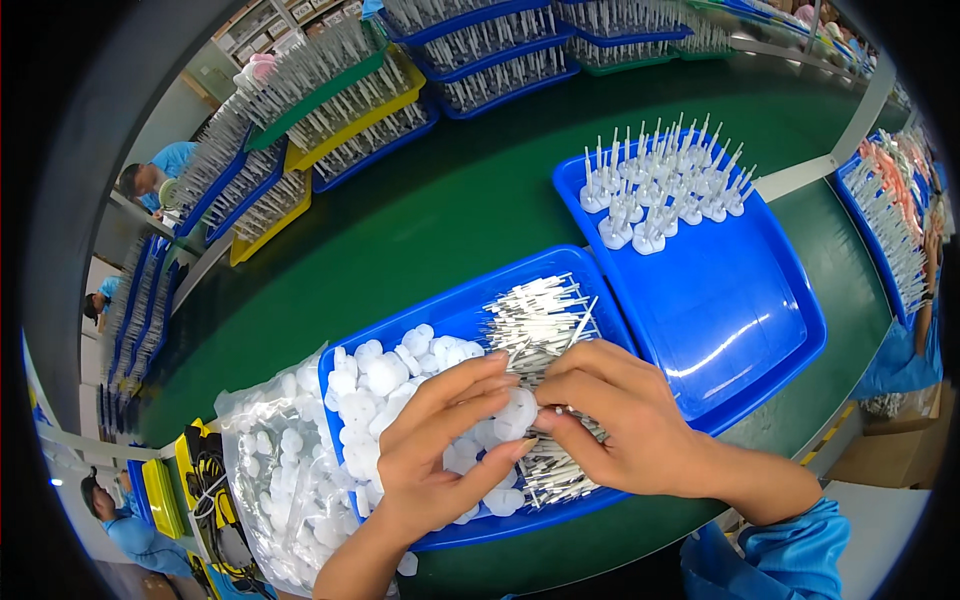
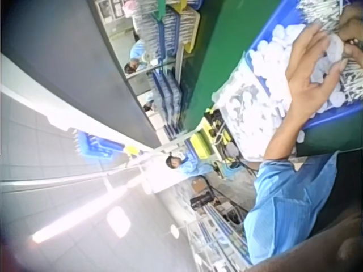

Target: The person repeatedly picks up a white plastic cotton head and a metal stick, inserts the stick into the head, and places the assembled swab into a blue tray. The process is continuous and repetitive, with the worker handling components from a bag and a pile on the table.

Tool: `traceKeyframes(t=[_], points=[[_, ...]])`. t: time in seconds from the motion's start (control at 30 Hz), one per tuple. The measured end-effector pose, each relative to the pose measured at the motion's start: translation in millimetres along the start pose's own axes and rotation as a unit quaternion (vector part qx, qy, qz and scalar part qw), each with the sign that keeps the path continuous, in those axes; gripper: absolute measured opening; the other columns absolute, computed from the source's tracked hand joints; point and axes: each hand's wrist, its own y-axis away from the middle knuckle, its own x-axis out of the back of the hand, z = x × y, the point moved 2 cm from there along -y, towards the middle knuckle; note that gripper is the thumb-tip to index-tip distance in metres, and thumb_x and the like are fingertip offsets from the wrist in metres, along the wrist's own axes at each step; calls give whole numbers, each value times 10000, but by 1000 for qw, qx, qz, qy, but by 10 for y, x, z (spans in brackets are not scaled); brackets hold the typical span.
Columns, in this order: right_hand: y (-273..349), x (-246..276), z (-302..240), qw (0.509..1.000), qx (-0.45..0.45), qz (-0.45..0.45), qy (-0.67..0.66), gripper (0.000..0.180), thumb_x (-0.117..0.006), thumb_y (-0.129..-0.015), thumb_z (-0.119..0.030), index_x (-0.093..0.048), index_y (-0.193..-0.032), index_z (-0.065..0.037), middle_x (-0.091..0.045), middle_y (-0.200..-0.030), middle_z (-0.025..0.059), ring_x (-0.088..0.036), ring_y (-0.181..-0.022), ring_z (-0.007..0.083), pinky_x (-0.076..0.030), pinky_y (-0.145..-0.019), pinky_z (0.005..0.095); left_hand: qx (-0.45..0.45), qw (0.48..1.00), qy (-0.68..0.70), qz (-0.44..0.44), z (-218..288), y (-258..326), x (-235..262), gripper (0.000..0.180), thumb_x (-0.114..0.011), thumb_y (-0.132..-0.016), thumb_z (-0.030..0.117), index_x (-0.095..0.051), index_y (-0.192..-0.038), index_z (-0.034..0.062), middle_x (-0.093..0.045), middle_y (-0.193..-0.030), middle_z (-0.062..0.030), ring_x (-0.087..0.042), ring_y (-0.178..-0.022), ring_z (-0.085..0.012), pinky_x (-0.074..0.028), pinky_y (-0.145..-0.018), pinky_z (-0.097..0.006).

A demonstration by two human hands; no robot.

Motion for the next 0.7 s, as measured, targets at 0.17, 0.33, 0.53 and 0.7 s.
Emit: traceKeyframes(t=[0.17, 0.33, 0.53, 0.7], points=[[20, -18, -2, 999, -14, -1, -32, 135, -688, -809, -5, -651, -939, -14, -586, -887, 106, -608, -730, 285, -492, -622, 381, -59, 998, 0, 8, -68, 37, -16, 369, -838, -712, -8, -701, -1055, -2, -616, -1273, -241, -668, -1068, -331, -560, -881, -388], [49, -20, 2, 998, -23, 1, -56, 154, -668, -798, 36, -653, -945, -9, -589, -899, 109, -606, -664, 259, -489, -575, 361, -122, 984, -124, -31, -24, 43, 10, 357, -841, -705, 6, -706, -1035, 32, -619, -1273, -240, -652, -956, -316, -532, -765, -371], [45, -19, 4, 996, -14, 6, -87, 182, -664, -786, 67, -660, -955, -1, -601, -936, 116, -623, -685, 243, -503, -593, 342, -137, 984, -118, -9, 14, 47, -18, 431, -828, -719, 5, -686, -1126, 7, -619, -1269, -244, -662, -993, -333, -550, -796, -370], [69, -26, -28, 995, -21, 13, -93, 196, -659, -790, 77, -665, -970, 0, -608, -952, 118, -632, -713, 243, -508, -612, 336, -101, 991, -86, -29, 19, 28, -2, 460, -819, -742, 17, -664, -1172, -31, -614, -1268, -256, -664, -1074, -351, -572, -887, -392]])
